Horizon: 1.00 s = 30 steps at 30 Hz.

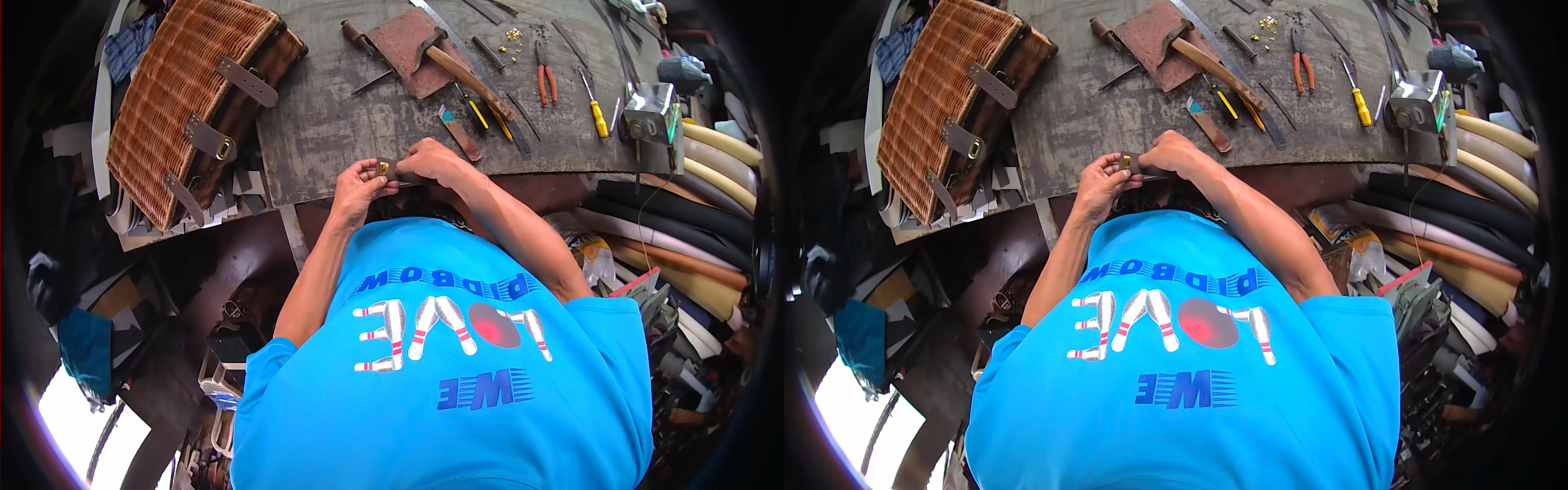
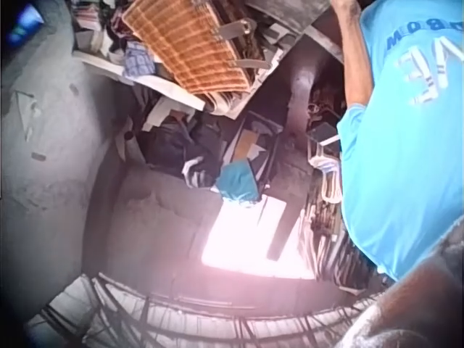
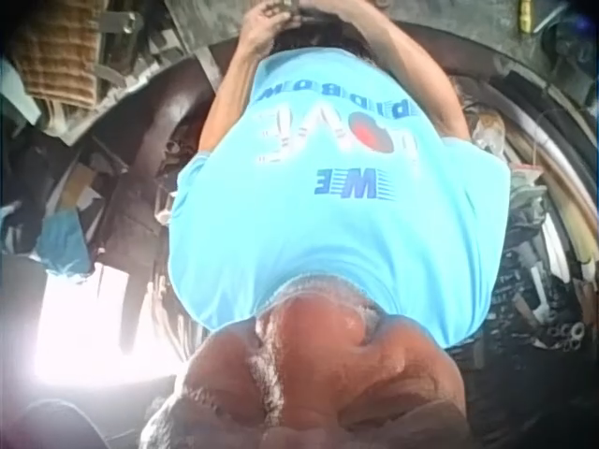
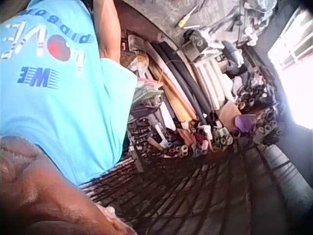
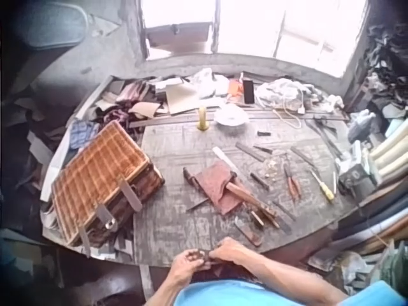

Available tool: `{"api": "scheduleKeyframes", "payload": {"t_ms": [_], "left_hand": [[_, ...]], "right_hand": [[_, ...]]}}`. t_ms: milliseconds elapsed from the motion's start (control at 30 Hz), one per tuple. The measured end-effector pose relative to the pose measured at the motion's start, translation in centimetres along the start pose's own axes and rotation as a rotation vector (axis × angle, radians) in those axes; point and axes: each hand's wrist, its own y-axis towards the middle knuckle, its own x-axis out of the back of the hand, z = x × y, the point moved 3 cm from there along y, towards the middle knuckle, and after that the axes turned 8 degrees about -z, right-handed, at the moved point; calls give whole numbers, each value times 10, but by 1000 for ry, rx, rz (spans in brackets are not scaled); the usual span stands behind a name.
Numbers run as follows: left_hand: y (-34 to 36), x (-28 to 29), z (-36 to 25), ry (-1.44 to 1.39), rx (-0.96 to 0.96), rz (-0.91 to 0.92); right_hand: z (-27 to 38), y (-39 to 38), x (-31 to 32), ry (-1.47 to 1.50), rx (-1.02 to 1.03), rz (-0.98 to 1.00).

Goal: Applying adhesive to a leather strap and attaching a metal buckle before mounting it onto a wicker basket.

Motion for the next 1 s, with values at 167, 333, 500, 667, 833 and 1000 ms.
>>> {"api": "scheduleKeyframes", "payload": {"t_ms": [167,333,500,667,833,1000], "left_hand": [[11,17,12,-48,117,15],[16,21,12,-77,159,51],[22,22,12,-81,212,80],[23,22,15,-72,189,54],[11,17,14,156,16,18],[-9,14,5,815,-315,-65]], "right_hand": [[-6,16,-14,-47,34,-2],[5,21,-17,-324,51,-117],[4,7,-30,-454,171,-289],[3,-23,-43,-399,459,-708],[-23,-9,-45,48,216,-417],[-26,-6,-46,53,239,-437]]}}
